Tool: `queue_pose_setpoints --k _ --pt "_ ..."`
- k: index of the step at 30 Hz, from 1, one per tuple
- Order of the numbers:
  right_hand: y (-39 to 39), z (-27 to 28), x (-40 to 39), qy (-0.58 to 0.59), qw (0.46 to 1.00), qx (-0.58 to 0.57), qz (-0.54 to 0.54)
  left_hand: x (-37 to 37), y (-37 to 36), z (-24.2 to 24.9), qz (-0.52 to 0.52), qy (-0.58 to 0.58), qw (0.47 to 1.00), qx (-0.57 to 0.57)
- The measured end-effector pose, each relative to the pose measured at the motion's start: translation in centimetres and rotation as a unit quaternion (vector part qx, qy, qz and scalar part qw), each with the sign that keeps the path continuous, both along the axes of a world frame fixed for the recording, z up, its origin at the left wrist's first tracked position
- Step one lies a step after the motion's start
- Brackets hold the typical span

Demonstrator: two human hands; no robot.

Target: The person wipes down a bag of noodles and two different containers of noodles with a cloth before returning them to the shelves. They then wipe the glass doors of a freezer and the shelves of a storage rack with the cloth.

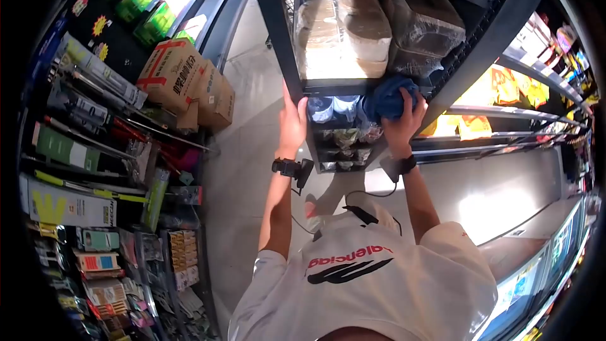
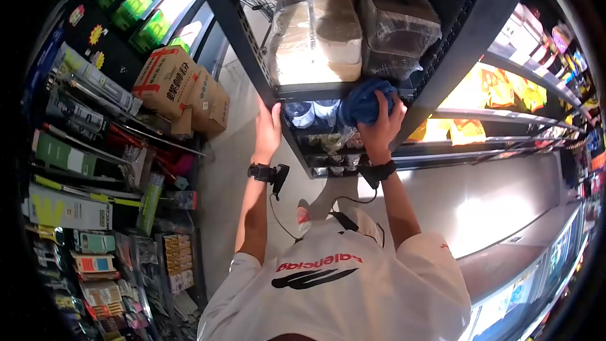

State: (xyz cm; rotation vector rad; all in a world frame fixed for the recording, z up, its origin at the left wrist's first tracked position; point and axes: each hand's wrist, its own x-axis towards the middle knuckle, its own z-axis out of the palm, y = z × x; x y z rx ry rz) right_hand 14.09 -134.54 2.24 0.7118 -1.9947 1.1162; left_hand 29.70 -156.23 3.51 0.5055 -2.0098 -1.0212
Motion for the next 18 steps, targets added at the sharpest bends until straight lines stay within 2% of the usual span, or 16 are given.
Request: queue_pose_setpoints --k 4,7,9,11,15,17,18 --pt "-3.8 1.6 2.6 0.028 1.000 0.011 -0.006 0.1 0.3 0.1 0.029 -0.026 0.999 -0.007" --pt "-7.1 2.7 6.0 0.050 0.992 0.035 0.110 0.7 -1.0 -0.2 -0.025 -0.106 0.994 0.016" --pt "-9.9 2.0 7.5 0.050 0.987 0.064 0.138 0.4 -2.1 -2.0 -0.028 -0.096 0.993 0.062" --pt "-11.7 1.9 8.3 0.071 0.988 0.019 0.139 0.2 -2.4 -2.0 -0.041 -0.102 0.990 0.087" --pt "-8.2 2.5 6.8 0.055 0.979 0.078 0.180 0.8 -1.0 -0.7 -0.052 -0.113 0.988 0.092" --pt "-4.7 3.3 5.8 0.027 0.985 0.007 0.168 0.9 -1.5 -1.5 -0.030 -0.133 0.987 0.082" --pt "-3.5 3.1 4.9 0.015 0.993 0.019 0.116 0.7 -2.5 -2.5 -0.024 -0.150 0.985 0.077"
